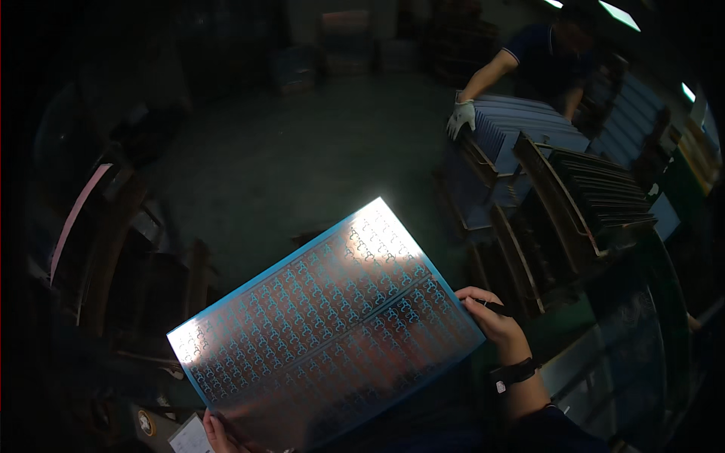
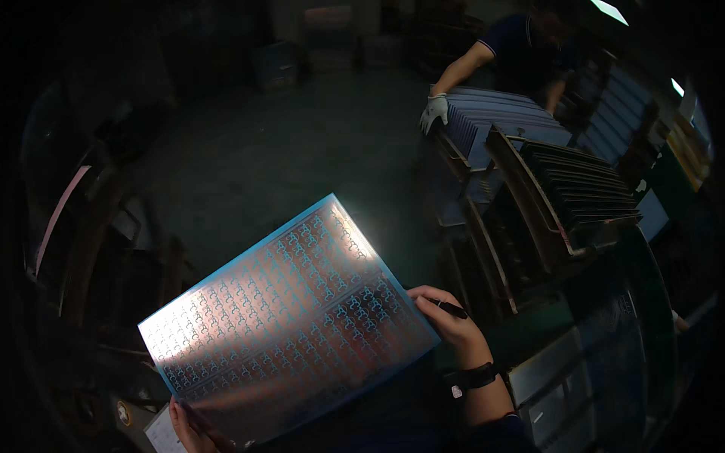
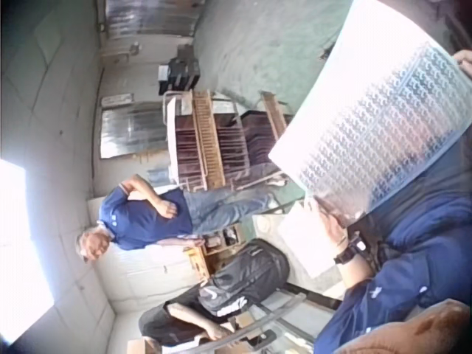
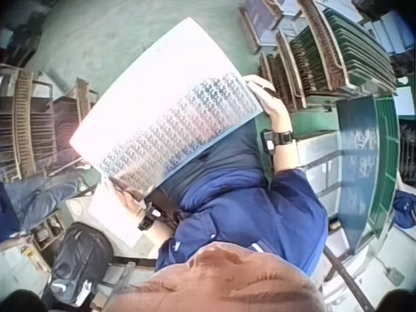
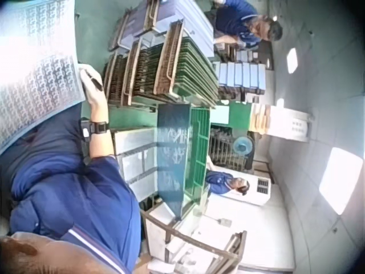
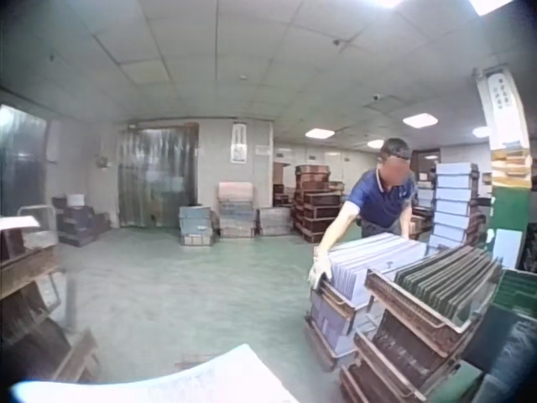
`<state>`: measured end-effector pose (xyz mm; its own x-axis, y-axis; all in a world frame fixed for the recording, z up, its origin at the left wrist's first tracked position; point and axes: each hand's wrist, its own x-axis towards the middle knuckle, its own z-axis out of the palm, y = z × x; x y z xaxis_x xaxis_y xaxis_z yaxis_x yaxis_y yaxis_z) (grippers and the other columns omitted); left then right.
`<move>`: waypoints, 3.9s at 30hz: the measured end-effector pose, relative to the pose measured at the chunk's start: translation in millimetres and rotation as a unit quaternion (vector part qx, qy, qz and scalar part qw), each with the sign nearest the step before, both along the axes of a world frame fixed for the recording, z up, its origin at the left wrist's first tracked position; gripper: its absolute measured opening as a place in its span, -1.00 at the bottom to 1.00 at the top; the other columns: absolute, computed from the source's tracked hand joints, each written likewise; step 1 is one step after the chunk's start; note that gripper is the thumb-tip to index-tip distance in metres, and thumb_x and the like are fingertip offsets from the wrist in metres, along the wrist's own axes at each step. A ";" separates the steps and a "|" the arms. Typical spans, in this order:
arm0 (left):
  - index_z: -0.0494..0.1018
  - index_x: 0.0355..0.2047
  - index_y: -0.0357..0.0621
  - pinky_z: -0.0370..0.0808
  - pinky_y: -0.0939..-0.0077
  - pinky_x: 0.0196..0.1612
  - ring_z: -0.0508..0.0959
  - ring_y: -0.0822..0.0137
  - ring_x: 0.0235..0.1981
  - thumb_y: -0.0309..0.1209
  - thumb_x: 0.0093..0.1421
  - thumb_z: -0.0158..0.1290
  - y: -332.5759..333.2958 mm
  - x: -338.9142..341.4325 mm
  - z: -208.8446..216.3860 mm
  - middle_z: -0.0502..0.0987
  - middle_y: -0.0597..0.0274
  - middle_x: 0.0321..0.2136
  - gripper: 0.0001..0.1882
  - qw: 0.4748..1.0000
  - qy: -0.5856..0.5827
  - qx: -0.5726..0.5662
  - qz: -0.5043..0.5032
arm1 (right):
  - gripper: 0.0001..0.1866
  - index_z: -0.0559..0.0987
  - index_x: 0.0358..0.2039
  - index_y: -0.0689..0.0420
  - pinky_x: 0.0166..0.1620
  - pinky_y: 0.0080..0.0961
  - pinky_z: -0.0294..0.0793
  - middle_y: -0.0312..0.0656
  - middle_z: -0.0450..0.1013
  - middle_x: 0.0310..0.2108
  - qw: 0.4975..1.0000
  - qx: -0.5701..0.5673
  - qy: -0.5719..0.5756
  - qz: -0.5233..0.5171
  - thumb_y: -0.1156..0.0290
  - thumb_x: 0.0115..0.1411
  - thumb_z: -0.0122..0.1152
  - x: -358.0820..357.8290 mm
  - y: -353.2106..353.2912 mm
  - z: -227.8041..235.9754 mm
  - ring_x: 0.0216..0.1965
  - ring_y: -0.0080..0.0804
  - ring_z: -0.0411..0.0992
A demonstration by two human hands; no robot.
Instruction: The recorder is inspecting and marking individual components on a large printed circuit board sheet, then filling out a quality control checklist.
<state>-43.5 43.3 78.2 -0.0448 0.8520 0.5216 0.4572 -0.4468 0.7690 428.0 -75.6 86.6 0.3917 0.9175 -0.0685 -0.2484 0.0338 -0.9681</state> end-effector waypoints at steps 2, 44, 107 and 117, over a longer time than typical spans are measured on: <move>0.34 -0.08 -0.08 0.36 0.70 -0.48 0.42 0.52 -0.49 -0.30 0.23 -0.10 3.4 -28.9 -10.7 0.45 0.28 -0.35 -0.73 0.886 -0.324 -0.330 0.045 | -0.80 0.50 -0.28 0.19 -0.27 -0.72 0.28 -0.39 0.41 -0.41 0.998 -0.045 -0.036 -0.004 0.34 0.15 0.10 1.9 1.0 0.4 -0.35 -0.68 0.31; 0.27 -0.15 -0.15 0.39 0.39 -0.03 0.44 0.32 -0.16 -0.53 0.20 -0.09 12.1 28.8 -30.5 0.42 0.13 -0.20 -0.80 0.819 -0.461 -0.313 -0.138 | -0.44 0.13 0.17 0.13 0.19 -0.20 0.15 -0.05 0.12 0.18 0.957 0.230 0.005 -0.176 0.06 0.26 -0.23 0.2 58.3 -35.9 0.20 -0.17 0.09; 0.29 0.00 -0.19 0.16 0.24 0.15 0.23 -0.02 0.10 -0.46 -0.13 0.20 -71.0 -252.0 -85.4 0.27 -0.12 0.01 -0.38 0.798 0.177 -0.297 0.493 | -0.56 0.35 0.06 0.08 -0.14 -0.63 0.38 -0.04 0.45 -0.17 0.888 -0.246 -0.305 0.241 0.60 0.13 -0.04 -166.5 237.8 -260.0 -0.20 -0.45 0.41; 0.38 -0.24 -0.18 0.31 0.16 -0.05 0.41 0.07 -0.11 -0.36 -0.21 0.28 -67.2 -305.5 -65.2 0.43 0.00 -0.25 -0.52 0.710 0.173 -0.451 0.513 | -0.59 0.28 0.11 -0.03 -0.29 -0.61 0.43 -0.20 0.40 -0.14 0.927 -0.256 -0.229 0.148 0.34 0.23 -0.02 -71.8 162.4 -170.0 -0.25 -0.58 0.37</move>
<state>-349.0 -23.8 13.0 -0.8847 0.4587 -0.0836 0.4181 0.8599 0.2927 356.2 86.8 -83.4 0.2226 0.8829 -0.4135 0.2686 -0.4633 -0.8445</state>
